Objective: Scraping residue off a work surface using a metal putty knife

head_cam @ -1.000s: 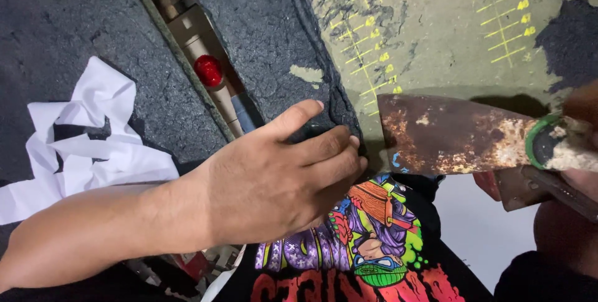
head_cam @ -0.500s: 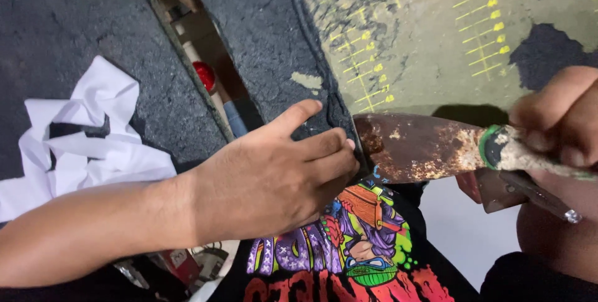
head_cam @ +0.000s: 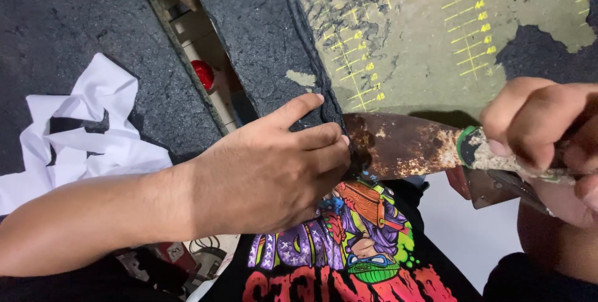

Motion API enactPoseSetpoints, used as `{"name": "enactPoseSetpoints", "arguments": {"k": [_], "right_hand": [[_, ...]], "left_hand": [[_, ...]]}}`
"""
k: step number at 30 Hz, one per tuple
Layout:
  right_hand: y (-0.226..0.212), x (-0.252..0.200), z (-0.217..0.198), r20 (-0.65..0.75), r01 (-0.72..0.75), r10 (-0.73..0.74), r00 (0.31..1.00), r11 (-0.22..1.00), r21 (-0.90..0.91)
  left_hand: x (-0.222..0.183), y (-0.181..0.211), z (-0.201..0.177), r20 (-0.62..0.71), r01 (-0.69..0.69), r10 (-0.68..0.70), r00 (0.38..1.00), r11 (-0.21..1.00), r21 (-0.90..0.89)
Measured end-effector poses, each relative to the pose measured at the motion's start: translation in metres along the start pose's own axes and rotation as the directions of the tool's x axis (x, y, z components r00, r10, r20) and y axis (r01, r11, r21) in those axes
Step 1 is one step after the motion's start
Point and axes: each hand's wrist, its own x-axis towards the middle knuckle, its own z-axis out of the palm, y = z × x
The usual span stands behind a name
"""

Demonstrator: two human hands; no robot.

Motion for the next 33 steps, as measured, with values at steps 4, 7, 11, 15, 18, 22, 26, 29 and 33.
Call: {"name": "enactPoseSetpoints", "arguments": {"k": [4,7,11,15,18,22,26,29,33], "right_hand": [[-0.004,0.003,0.009,-0.051,0.002,-0.001,0.999,1.0,0.031],[0.006,-0.002,-0.002,-0.012,0.028,-0.028,1.0,0.997,0.075],[-0.012,0.002,0.015,-0.135,-0.13,0.123,0.983,0.991,-0.043],[0.01,-0.007,-0.003,0.004,0.042,-0.042,0.999,0.998,-0.045],[0.019,-0.014,-0.01,-0.007,0.023,-0.023,1.0,0.999,-0.035],[0.026,-0.022,-0.002,-0.105,0.041,-0.04,0.994,0.999,0.008],[0.009,-0.014,-0.002,-0.002,0.017,-0.017,1.0,1.0,-0.016],[0.004,-0.012,0.0,-0.054,-0.042,0.039,0.998,0.998,-0.055],[0.011,-0.026,-0.011,-0.234,-0.193,0.293,0.927,0.908,0.371]], "left_hand": [[0.001,0.003,-0.003,0.102,-0.018,0.01,0.995,0.997,0.075],[-0.001,0.005,0.002,0.077,0.004,-0.009,0.997,0.998,0.062],[-0.004,0.011,0.003,0.062,0.026,-0.034,0.998,0.993,0.119],[-0.004,0.013,0.001,0.102,0.026,-0.039,0.994,0.991,0.129],[-0.005,0.012,-0.003,0.123,0.024,-0.039,0.992,0.992,0.125],[-0.006,0.013,0.001,0.118,0.032,-0.045,0.992,0.993,0.11],[-0.009,0.017,-0.001,0.066,0.047,-0.058,0.996,0.986,0.16],[-0.013,0.017,-0.002,0.076,0.063,-0.072,0.994,0.992,0.108],[-0.02,0.021,0.0,0.133,0.067,-0.075,0.988,0.996,0.058]]}}
